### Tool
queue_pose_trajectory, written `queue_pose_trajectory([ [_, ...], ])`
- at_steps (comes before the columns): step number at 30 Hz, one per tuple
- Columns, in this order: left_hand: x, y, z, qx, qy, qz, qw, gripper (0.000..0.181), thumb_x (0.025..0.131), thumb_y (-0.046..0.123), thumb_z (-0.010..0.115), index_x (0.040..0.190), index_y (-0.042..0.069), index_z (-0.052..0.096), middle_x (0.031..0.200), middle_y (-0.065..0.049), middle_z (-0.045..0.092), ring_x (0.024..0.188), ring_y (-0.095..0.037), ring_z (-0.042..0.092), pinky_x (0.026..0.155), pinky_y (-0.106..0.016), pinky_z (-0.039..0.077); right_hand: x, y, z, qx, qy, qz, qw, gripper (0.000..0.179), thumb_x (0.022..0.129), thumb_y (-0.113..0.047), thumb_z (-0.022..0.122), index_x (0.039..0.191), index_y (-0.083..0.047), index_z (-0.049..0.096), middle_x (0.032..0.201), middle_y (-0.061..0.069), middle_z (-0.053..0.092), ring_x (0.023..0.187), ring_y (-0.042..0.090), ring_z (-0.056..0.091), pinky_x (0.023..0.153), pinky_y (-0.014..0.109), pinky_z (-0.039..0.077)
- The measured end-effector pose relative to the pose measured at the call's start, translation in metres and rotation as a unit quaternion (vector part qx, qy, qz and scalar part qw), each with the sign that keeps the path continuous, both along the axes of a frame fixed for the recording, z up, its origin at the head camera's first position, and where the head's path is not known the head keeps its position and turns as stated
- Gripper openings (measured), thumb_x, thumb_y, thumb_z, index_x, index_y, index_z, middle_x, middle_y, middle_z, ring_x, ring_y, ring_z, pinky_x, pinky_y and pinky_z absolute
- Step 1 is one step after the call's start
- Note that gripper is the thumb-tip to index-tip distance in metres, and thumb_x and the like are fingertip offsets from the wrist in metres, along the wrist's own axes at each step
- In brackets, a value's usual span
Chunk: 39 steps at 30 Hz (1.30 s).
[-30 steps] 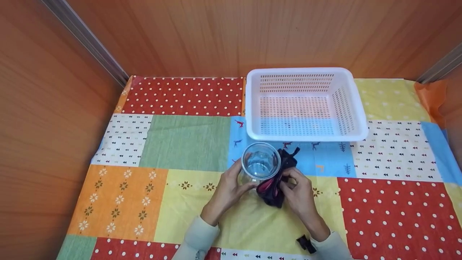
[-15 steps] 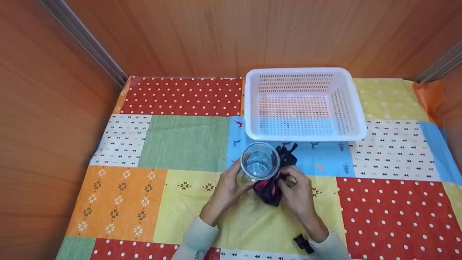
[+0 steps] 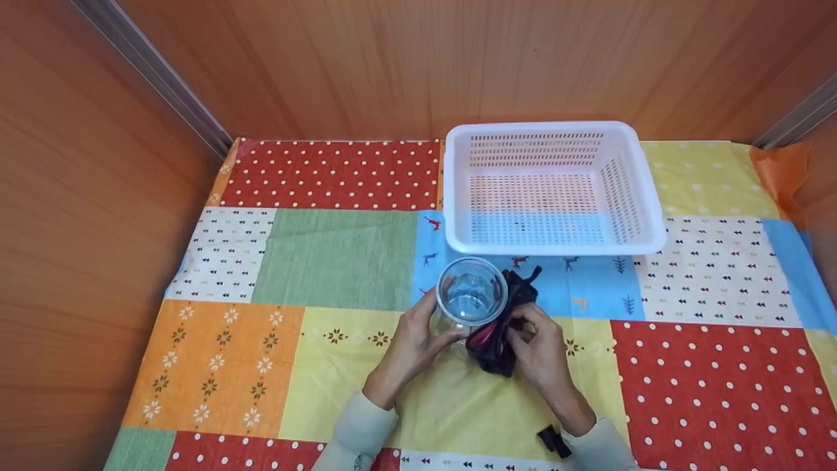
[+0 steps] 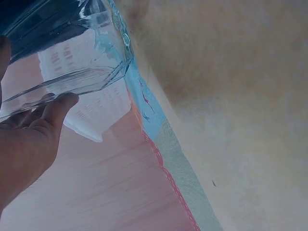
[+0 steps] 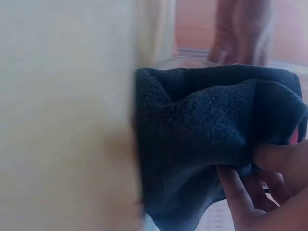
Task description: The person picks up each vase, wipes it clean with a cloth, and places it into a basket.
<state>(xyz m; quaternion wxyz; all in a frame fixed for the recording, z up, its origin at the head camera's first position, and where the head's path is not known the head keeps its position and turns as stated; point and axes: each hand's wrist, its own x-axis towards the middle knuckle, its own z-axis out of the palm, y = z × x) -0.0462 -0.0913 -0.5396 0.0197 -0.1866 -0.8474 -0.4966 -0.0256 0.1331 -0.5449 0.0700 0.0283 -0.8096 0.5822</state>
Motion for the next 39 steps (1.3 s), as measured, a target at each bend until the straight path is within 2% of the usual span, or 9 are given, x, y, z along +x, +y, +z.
queue_pose_trajectory([
  [3,0.000,0.000,0.000,0.001,0.001,0.000,1.0000,0.087,0.085,0.016,0.088,0.158,0.000,0.044,0.155,-0.020,0.055,0.144,-0.034,0.052,0.118,-0.050,0.045,0.000,0.003,-0.005,0.019,-0.014,0.002,0.9997,0.020,0.088,0.020,0.067,0.094,0.001,0.070,0.101,0.010,0.068,0.103,0.021,0.067,0.082,0.028,0.063],
  [7,-0.001,0.001,-0.001,0.001,0.005,-0.001,1.0000,0.086,0.087,0.016,0.087,0.158,0.000,0.043,0.155,-0.022,0.054,0.144,-0.036,0.052,0.118,-0.051,0.044,0.001,0.003,-0.004,0.020,-0.020,0.001,0.9996,0.019,0.088,0.020,0.066,0.095,0.002,0.070,0.102,0.010,0.068,0.104,0.024,0.068,0.084,0.029,0.063],
  [11,-0.001,0.001,-0.001,-0.003,0.006,0.000,1.0000,0.084,0.086,0.013,0.087,0.157,-0.002,0.045,0.153,-0.023,0.055,0.142,-0.036,0.053,0.118,-0.052,0.045,0.001,-0.001,0.005,0.001,-0.011,-0.001,0.9999,0.021,0.087,0.021,0.066,0.095,0.002,0.071,0.102,0.012,0.068,0.104,0.020,0.069,0.084,0.025,0.063],
  [14,0.000,0.001,-0.001,-0.010,0.006,0.002,0.9999,0.083,0.085,0.008,0.088,0.156,-0.002,0.046,0.152,-0.021,0.058,0.141,-0.036,0.055,0.117,-0.052,0.046,0.001,-0.004,0.016,-0.021,0.013,0.000,0.9997,0.020,0.088,0.020,0.066,0.095,0.002,0.072,0.101,0.013,0.067,0.104,0.015,0.069,0.083,0.024,0.063],
  [19,0.000,0.000,0.000,-0.011,0.002,0.000,0.9999,0.084,0.084,0.006,0.088,0.157,-0.001,0.045,0.153,-0.022,0.056,0.142,-0.036,0.054,0.117,-0.053,0.045,0.000,-0.007,0.027,-0.032,0.042,-0.003,0.9986,0.019,0.087,0.021,0.066,0.090,0.003,0.068,0.098,0.007,0.065,0.100,0.009,0.067,0.080,0.024,0.063],
  [23,0.000,0.000,-0.001,-0.008,-0.003,0.000,1.0000,0.085,0.085,0.008,0.087,0.158,0.001,0.044,0.155,-0.020,0.055,0.144,-0.035,0.052,0.119,-0.052,0.044,0.000,-0.007,0.022,-0.026,0.039,-0.004,0.9989,0.019,0.087,0.022,0.066,0.089,0.003,0.067,0.098,0.007,0.065,0.101,0.007,0.066,0.080,0.023,0.063],
  [27,0.000,0.000,-0.002,-0.010,0.002,0.002,1.0000,0.085,0.085,0.009,0.087,0.157,-0.001,0.044,0.154,-0.021,0.056,0.142,-0.036,0.054,0.117,-0.053,0.046,0.001,-0.004,0.013,-0.002,0.030,-0.004,0.9995,0.020,0.087,0.021,0.067,0.091,0.001,0.068,0.100,0.007,0.066,0.102,0.012,0.067,0.081,0.023,0.062],
  [34,0.000,0.001,-0.001,-0.005,0.007,0.002,1.0000,0.086,0.085,0.015,0.087,0.157,-0.003,0.044,0.154,-0.023,0.055,0.143,-0.037,0.053,0.118,-0.052,0.045,0.001,0.002,-0.005,0.032,-0.002,-0.001,0.9995,0.020,0.087,0.021,0.067,0.094,0.002,0.069,0.099,0.009,0.068,0.102,0.021,0.066,0.082,0.031,0.064],
  [39,0.000,0.001,0.000,-0.007,-0.007,0.003,0.9999,0.085,0.086,0.014,0.087,0.158,-0.001,0.044,0.155,-0.022,0.054,0.144,-0.036,0.052,0.119,-0.052,0.044,0.001,0.000,-0.002,0.028,-0.004,-0.003,0.9996,0.021,0.087,0.021,0.067,0.094,0.001,0.070,0.100,0.013,0.069,0.102,0.020,0.068,0.083,0.030,0.064],
])
